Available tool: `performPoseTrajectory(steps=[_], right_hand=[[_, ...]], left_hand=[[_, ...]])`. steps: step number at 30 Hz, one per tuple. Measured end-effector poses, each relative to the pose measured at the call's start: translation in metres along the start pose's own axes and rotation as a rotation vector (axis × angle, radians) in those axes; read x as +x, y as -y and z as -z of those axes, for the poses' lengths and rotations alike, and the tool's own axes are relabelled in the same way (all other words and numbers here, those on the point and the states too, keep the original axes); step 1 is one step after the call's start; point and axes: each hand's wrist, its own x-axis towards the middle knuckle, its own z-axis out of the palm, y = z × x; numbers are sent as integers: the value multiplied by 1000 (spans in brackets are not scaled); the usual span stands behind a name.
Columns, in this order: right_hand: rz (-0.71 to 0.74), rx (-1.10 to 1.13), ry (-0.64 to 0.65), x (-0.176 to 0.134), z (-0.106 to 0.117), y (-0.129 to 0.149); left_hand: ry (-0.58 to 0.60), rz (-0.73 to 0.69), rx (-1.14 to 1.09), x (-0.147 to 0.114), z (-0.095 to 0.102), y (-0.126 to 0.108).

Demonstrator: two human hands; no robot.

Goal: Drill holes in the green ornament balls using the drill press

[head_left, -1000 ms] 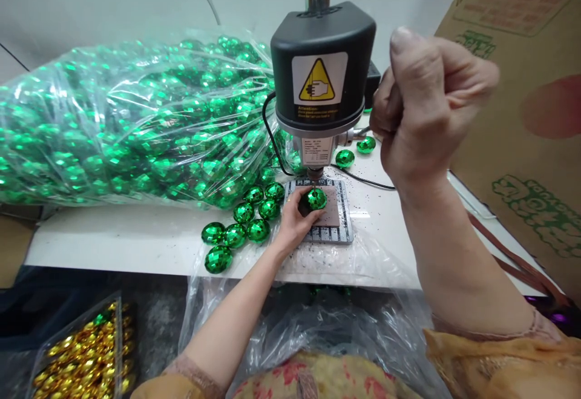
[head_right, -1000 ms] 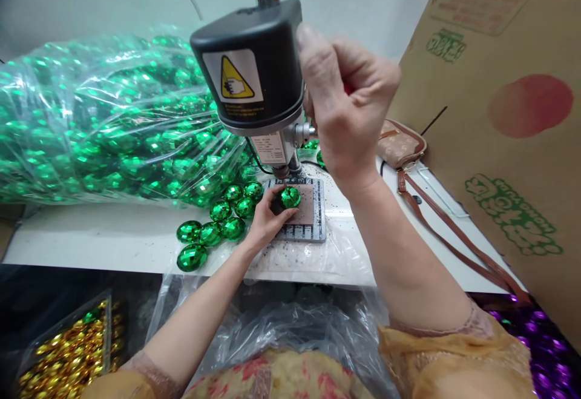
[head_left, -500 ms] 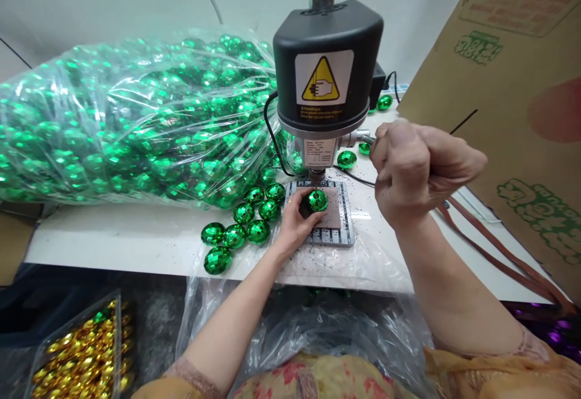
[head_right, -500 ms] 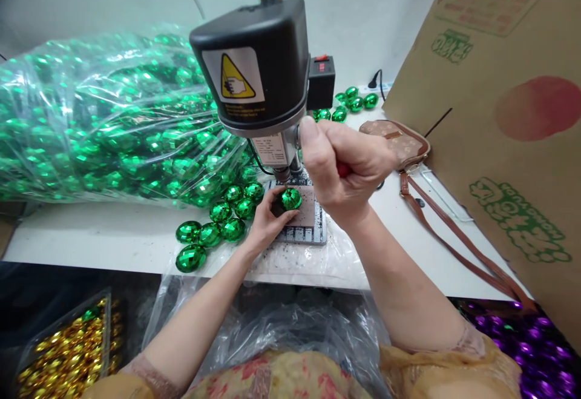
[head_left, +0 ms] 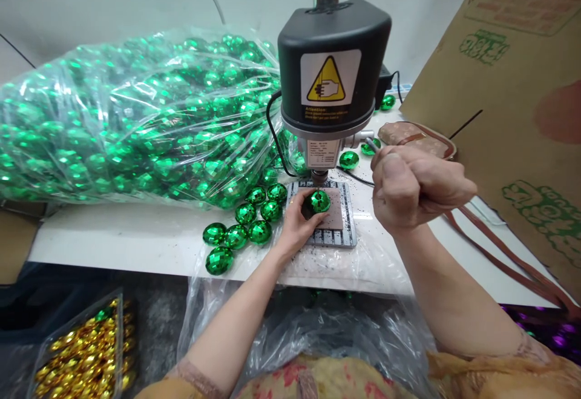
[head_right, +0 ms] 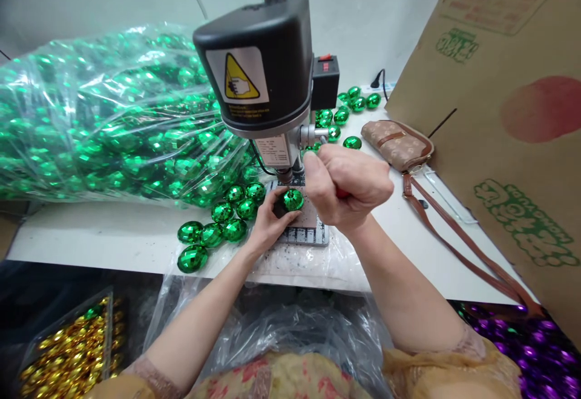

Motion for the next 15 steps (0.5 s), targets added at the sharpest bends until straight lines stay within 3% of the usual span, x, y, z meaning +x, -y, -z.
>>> performPoseTrajectory(steps=[11,15], right_hand=[[111,26,31,-12,4,-5],[-108,-17,-99,15,-9,4]], left_hand=[[15,1,-47,-1,1,-1],[-1,12,-25,1,-1,0]])
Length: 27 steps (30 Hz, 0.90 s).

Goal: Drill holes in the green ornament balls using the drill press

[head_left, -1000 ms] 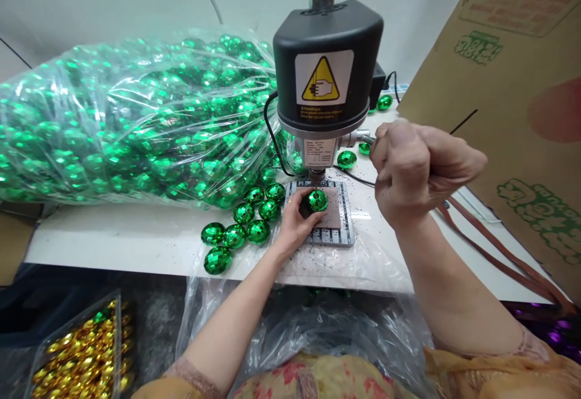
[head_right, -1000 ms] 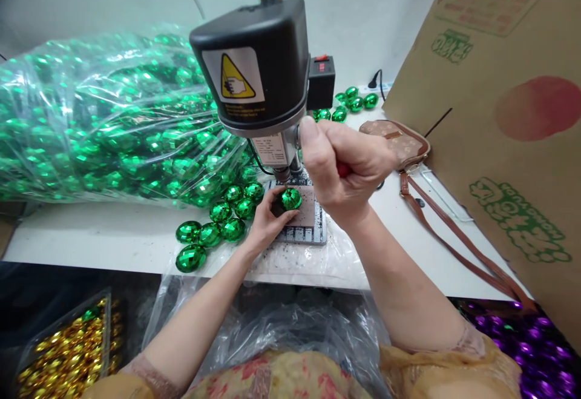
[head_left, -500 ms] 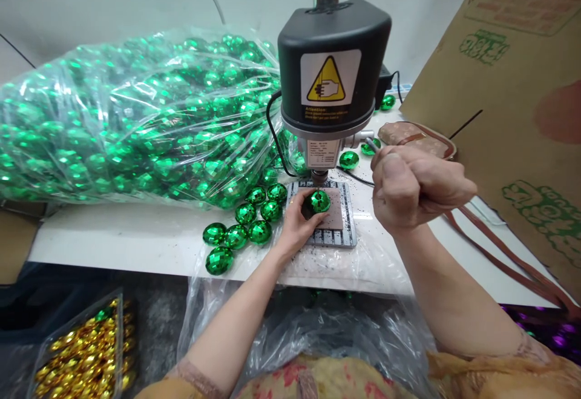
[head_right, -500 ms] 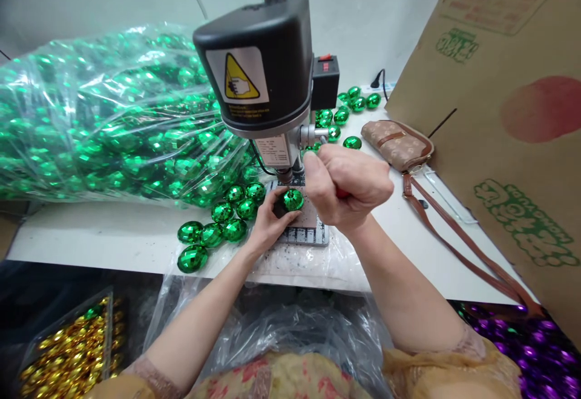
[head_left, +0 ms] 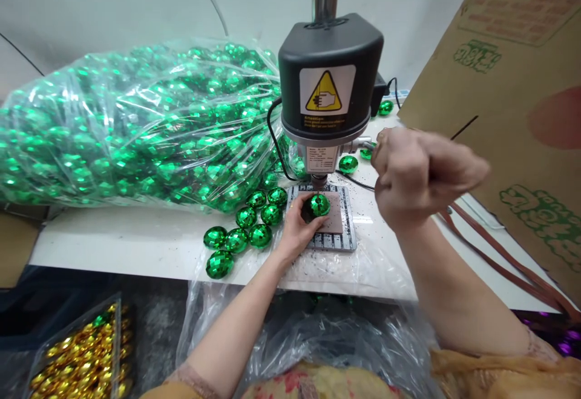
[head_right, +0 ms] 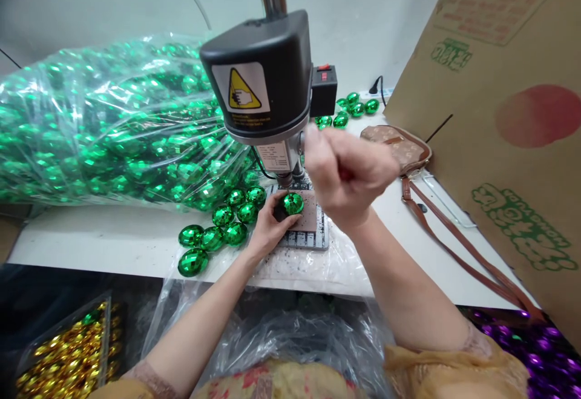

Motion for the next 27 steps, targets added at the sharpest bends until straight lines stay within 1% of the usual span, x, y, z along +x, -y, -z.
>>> performPoseTrajectory(steps=[1,3,4,5,6,7,9,11,12,13,14,15,17,19,20,22,24,26,27], right_hand=[[-79,4,-21,9,-4,2],[-167,45,-27,24,-11,4],[-176,65,-22,30,-12,4],[-174,81,-18,34,-13,3],[-178,82,-8,36,-13,2],[-188,75,2,37,-12,2],[-222,42,5,36,-11,2],[-237,19,-4,33,-10,3],[-232,17,-18,32,-11,4],[-221,21,-35,32,-11,4],[-214,27,-47,32,-12,4],[-211,32,-55,31,-12,4],[-211,41,-57,32,-13,3],[-209,46,-49,32,-12,2],[-206,46,-48,32,-12,1],[-200,46,-52,31,-12,0],[-188,51,-63,31,-12,-1],[-175,63,-71,31,-13,-2],[-168,70,-71,31,-13,-2]], left_hand=[[-23,7,21,-1,-1,-1],[-120,12,114,-7,-1,-8],[-170,-6,176,-14,0,-13],[-192,-43,235,-24,2,-20],[-172,-97,286,-36,4,-28],[-107,-163,326,-50,7,-36],[121,-281,395,-81,14,-52],[305,-369,523,-110,23,-62],[365,-404,587,-122,28,-63],[396,-433,634,-130,34,-63],[392,-458,664,-136,40,-61],[354,-472,684,-137,48,-58],[198,-458,748,-132,64,-49],[49,-371,911,-118,79,-40],[15,-310,1010,-109,86,-36],[20,-194,1180,-94,95,-30],[67,-123,1268,-85,100,-25],[91,-99,1263,-81,100,-24],[87,-102,1220,-81,99,-25]])
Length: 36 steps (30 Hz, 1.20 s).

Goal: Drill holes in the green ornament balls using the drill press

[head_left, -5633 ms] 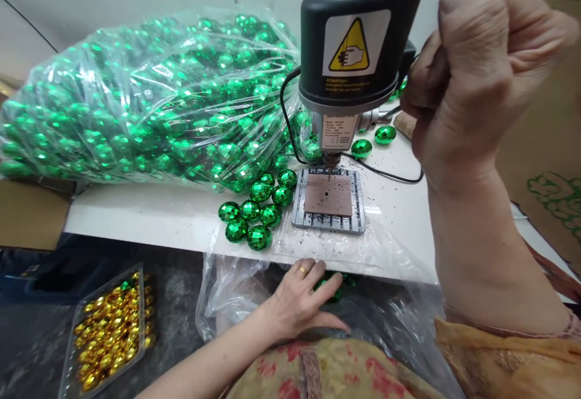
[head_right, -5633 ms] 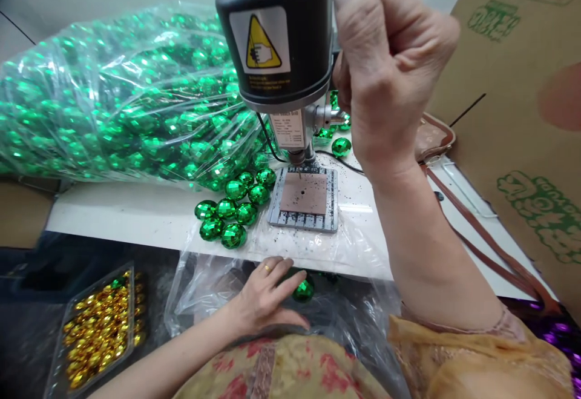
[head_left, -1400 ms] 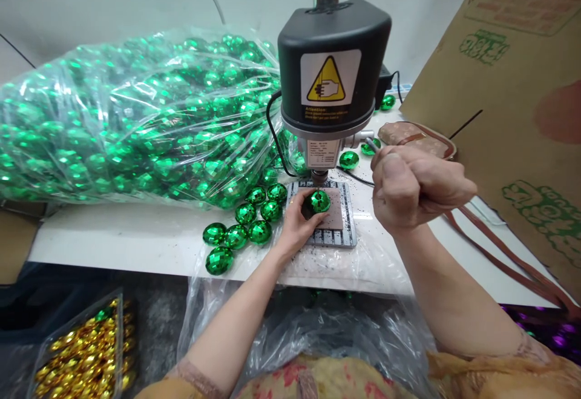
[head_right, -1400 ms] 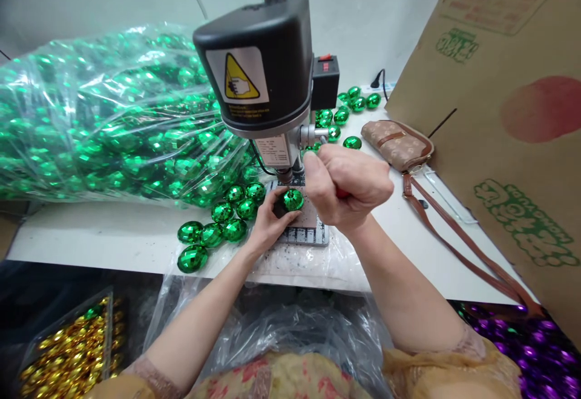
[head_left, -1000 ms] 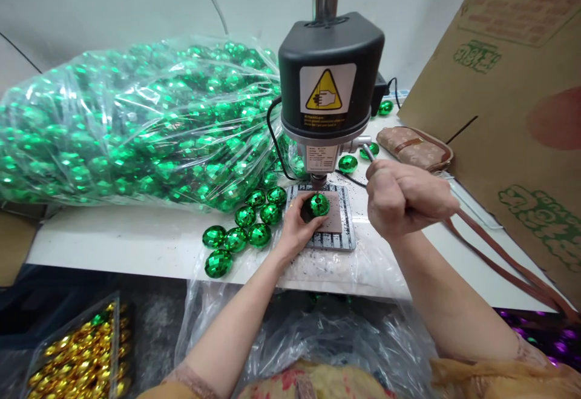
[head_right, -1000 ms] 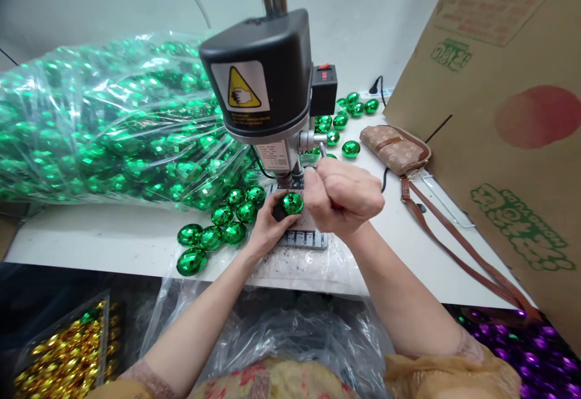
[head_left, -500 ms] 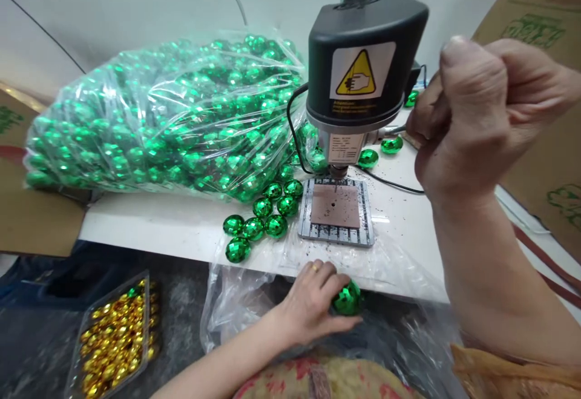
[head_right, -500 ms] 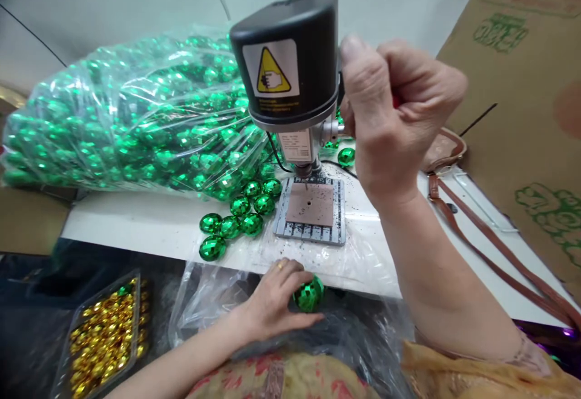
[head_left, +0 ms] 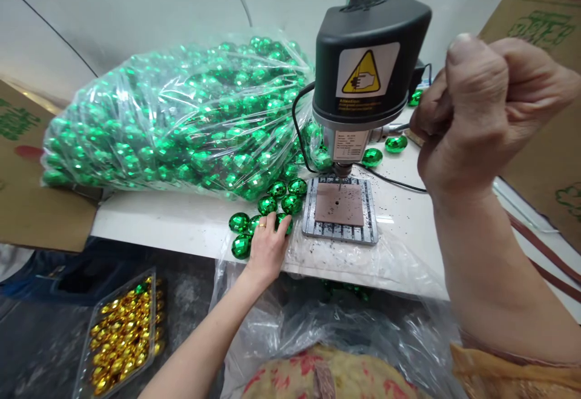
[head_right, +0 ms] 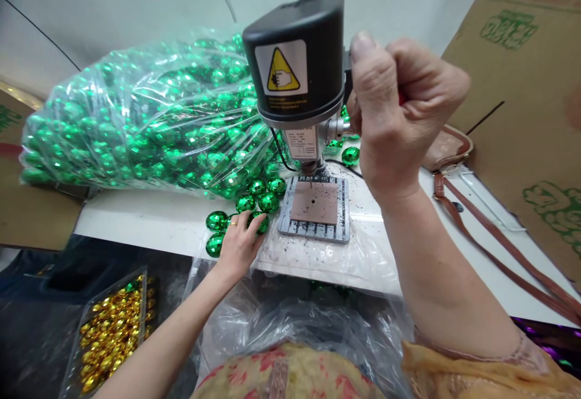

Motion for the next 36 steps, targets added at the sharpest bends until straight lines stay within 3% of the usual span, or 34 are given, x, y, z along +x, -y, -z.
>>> performPoseTrajectory(steps=[4,7,10,13,17,22,36], right_hand=[[8,30,29,1,1,-1],[22,54,42,2,2,-3],[38,76,41,2,2,-5],[44,92,50,2,1,-5],[28,42,73,2,1,-1],[-7,-44,102,2,2,6],[-21,-209,97,3,-1,11]], left_hand=[[-106,39,-430,1,8,-10],[-85,122,-865,9,10,-22],[-41,255,-1181,26,-2,-35],[-11,319,-1344,47,-21,-47],[-9,301,-1368,67,-41,-52],[-28,257,-1265,79,-53,-50],[-55,174,-1072,93,-56,-58]])
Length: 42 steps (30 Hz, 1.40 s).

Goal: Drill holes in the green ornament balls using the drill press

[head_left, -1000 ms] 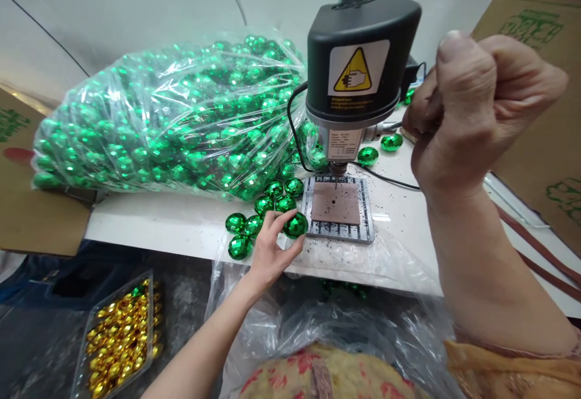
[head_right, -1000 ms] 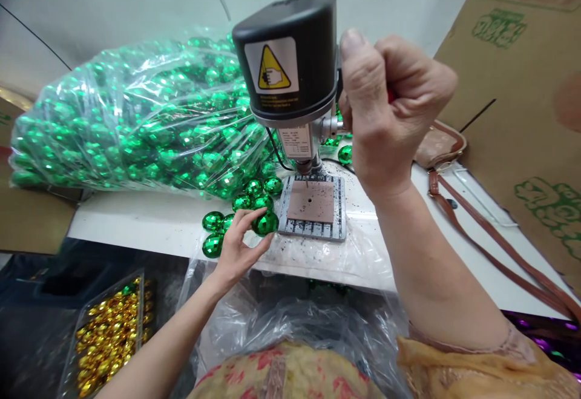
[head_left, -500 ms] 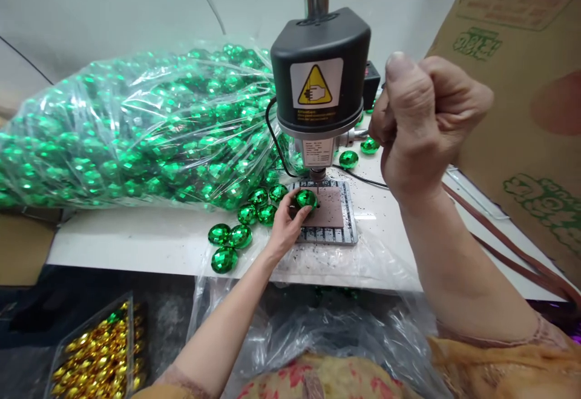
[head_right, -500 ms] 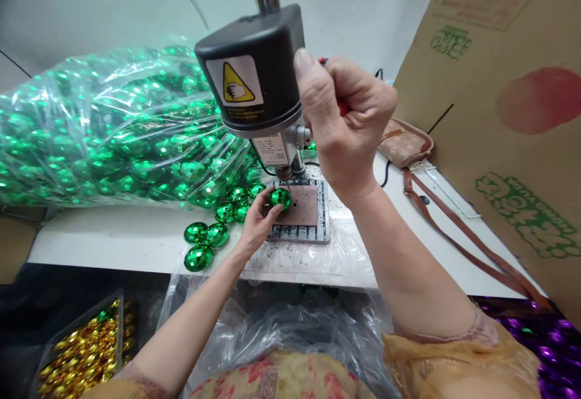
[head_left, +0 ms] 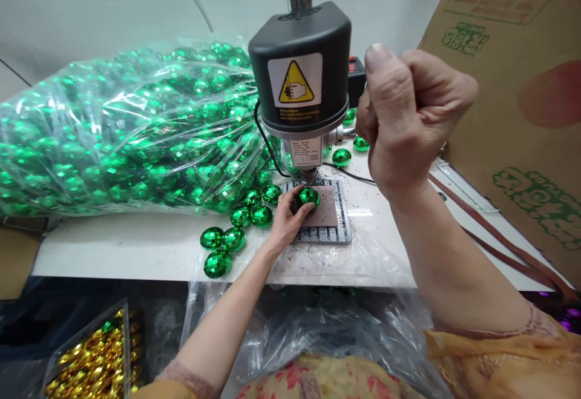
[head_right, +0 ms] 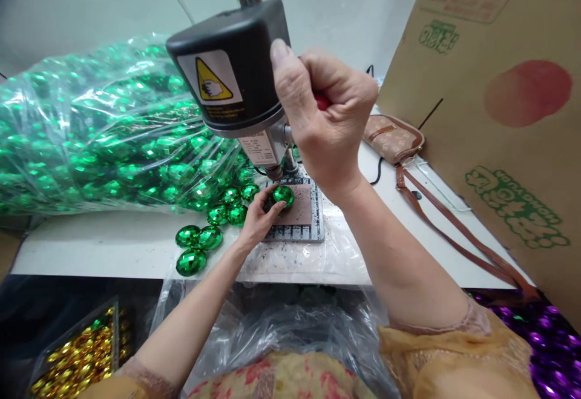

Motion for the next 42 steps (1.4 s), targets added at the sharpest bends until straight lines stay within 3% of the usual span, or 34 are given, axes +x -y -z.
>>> performPoseTrajectory(steps=[6,11,15,19,27,32,42], right_hand=[[-17,13,16,5,-2,-3],[-78,158,30,18,-8,-11],[-213,262,36,34,-12,-15],[-298,229,79,41,-11,-14],[-29,210,27,1,1,-3],[-13,104,-12,-25,9,-1],[113,126,-26,-39,11,-11]], left_hand=[[11,36,-53,1,4,4],[52,-52,57,5,8,-1],[44,-125,138,4,2,-9],[42,-120,29,0,-10,-9],[51,8,-126,-5,-13,-9],[45,10,-125,-4,-13,-8],[47,9,-93,-5,-13,-8]])
